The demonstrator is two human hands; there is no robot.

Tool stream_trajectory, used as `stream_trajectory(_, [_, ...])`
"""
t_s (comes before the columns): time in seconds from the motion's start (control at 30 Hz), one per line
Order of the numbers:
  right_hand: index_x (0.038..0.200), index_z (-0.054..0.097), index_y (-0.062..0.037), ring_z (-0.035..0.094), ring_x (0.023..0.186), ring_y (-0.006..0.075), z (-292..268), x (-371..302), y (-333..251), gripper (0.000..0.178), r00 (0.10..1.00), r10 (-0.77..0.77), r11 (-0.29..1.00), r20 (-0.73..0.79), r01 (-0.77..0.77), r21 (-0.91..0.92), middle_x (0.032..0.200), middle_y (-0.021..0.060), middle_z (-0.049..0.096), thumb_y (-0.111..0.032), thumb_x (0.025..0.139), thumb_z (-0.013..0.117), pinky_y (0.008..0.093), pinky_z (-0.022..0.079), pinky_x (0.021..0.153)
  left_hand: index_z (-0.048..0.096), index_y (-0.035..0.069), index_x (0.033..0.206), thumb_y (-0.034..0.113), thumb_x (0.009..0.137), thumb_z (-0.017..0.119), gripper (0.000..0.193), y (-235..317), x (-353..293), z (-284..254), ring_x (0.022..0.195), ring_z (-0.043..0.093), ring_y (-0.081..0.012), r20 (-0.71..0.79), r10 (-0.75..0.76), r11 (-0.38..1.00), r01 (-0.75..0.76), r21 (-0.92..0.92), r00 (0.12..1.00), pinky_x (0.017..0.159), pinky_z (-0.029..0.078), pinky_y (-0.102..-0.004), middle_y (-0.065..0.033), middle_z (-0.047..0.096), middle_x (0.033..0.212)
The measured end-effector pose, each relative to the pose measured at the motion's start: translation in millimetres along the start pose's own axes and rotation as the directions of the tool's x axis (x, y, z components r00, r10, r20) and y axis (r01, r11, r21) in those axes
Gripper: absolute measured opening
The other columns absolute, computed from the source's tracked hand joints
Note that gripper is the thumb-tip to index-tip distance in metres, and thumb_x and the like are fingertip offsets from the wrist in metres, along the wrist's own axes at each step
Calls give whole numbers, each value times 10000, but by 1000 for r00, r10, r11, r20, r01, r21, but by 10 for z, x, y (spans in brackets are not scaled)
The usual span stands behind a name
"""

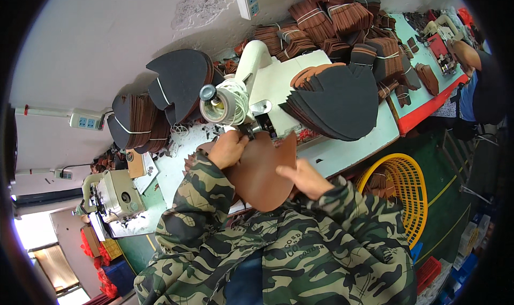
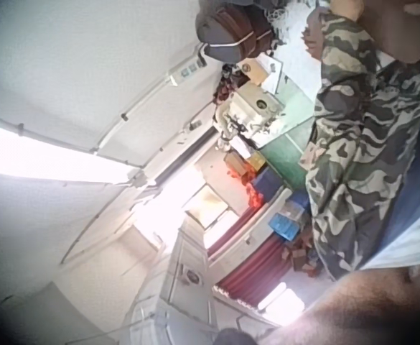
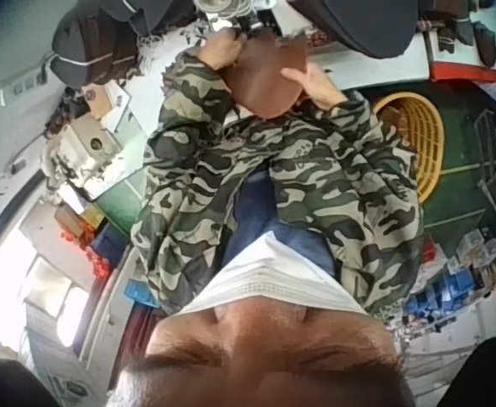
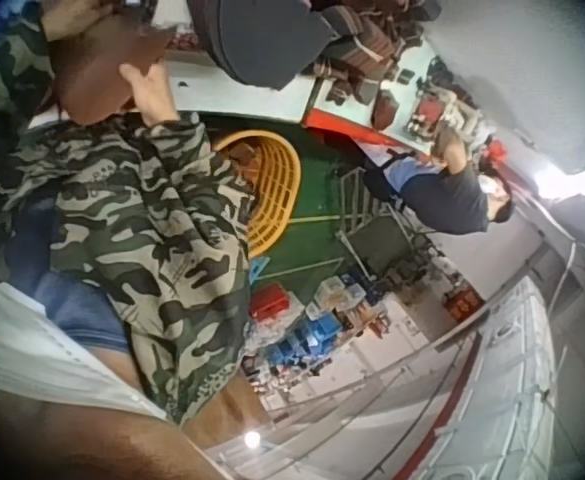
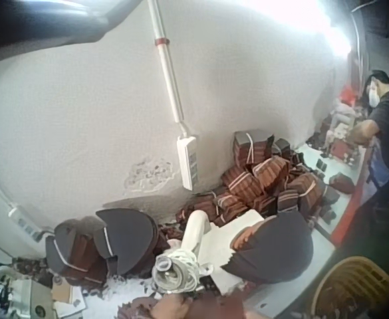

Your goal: The person takes a stack of leather shoe pieces, separates them, and feeds each piece through an edge skiving machine before gathering the processed pieces into a stack.

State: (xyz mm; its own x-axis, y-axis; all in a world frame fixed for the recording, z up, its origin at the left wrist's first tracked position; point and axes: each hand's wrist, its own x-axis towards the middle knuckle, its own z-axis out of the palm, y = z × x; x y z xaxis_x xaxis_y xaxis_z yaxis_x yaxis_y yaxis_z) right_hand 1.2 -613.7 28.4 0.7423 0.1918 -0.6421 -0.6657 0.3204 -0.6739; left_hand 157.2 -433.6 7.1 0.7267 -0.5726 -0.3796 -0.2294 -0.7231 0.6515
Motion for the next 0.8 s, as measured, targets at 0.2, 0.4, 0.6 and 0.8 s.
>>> stream_trajectory(0.2, [1187,538,18,616,887,177,-29,-454,-341,371,936,-325,938,-138,300,-176,1005,76,655,-216,903,586,305,474,819,612,-9,909,228,896,514,257,-541,35,-277,563,618,-253,-17,191,967,-191,-171,981,554,490,-407,-146,587,627])
stream_trajectory(0.4, [1197,557,16,539,1134,257,-645,-717,-807,329,244,-942,295,-229,286,-912,1193,142,587,3,879,474,340,385,991,580,113,1047,279,826,630,281,-1338,-492,-261,738,650,-341,31,-159,708,92,700,987,625,512,-450,-177,652,828])
stream_trajectory(0.6, [1149,576,-17,483,1185,332,-715,-340,-494,423,482,-876,-24,9,-25,-999,1243,169,544,-98,745,671,423,371,982,546,140,1041,276,800,655,298,-1385,-627,-87,769,658,-314,-202,-92,724,205,659,975,613,527,-427,-125,652,840])
stream_trajectory(0.8, [1173,556,3,542,1116,329,-185,-417,-305,491,810,-585,569,34,440,-694,1184,172,587,-164,745,731,398,419,951,652,42,1022,192,812,656,258,-583,-788,-500,808,650,-323,421,76,951,-193,243,904,709,505,-368,-176,671,930])
